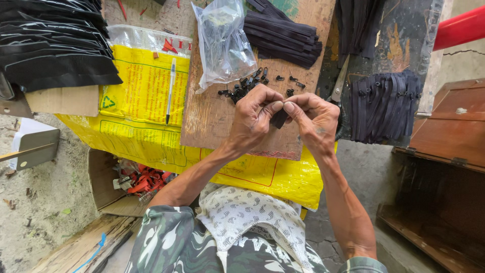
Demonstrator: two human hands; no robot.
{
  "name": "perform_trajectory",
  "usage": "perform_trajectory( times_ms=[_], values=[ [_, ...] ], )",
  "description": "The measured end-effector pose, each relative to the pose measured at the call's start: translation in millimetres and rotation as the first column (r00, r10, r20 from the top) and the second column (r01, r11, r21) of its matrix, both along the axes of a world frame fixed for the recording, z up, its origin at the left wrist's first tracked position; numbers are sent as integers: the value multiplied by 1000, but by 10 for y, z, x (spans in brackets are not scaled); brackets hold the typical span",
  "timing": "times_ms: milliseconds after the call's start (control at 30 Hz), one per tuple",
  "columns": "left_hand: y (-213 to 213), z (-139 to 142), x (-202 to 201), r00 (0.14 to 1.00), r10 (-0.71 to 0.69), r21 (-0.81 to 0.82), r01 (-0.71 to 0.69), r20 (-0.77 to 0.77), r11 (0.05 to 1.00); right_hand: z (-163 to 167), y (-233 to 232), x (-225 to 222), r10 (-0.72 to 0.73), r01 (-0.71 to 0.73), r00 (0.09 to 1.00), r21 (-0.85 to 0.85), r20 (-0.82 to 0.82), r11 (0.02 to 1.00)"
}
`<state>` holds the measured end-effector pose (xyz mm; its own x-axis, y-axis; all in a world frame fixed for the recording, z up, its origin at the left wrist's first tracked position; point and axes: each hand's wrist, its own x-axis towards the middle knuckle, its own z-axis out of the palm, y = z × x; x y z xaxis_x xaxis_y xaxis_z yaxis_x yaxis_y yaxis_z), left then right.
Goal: The person sits at a workbench and attaches black zipper sliders to the ends of black zipper tape, threading the tape into each slider by hand and pressing it into place. They work through a pile of sliders one at a time, setting finished zippers onto a stack at the side of the bench.
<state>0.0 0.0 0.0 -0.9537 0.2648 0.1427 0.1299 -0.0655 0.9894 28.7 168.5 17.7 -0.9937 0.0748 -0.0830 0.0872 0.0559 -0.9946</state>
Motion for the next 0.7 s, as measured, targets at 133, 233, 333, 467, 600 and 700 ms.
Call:
perform_trajectory(
  times_ms=[133,233,333,467,600,700],
  values=[
    [-47,-51,54,999,25,-10,-26,-44,1000,-193,-56,38,22,-6,997,-213,71,977],
    [-127,-141,67,991,-71,194,47,116,980,-395,-133,-4,11,48,994,-521,108,852],
    [-187,-213,15,957,-160,220,107,242,970,-502,-96,-16,19,64,989,-546,145,835],
    [-205,-405,65,987,-163,-60,163,11,985,-696,-61,70,69,49,978,-544,195,838],
    [-302,-549,221,976,-162,-58,155,-143,986,-853,-135,212,124,99,944,-623,305,776],
    [-452,-685,387,981,-148,-81,139,-125,987,-1009,-246,297,111,89,940,-543,324,835]
  ],
)
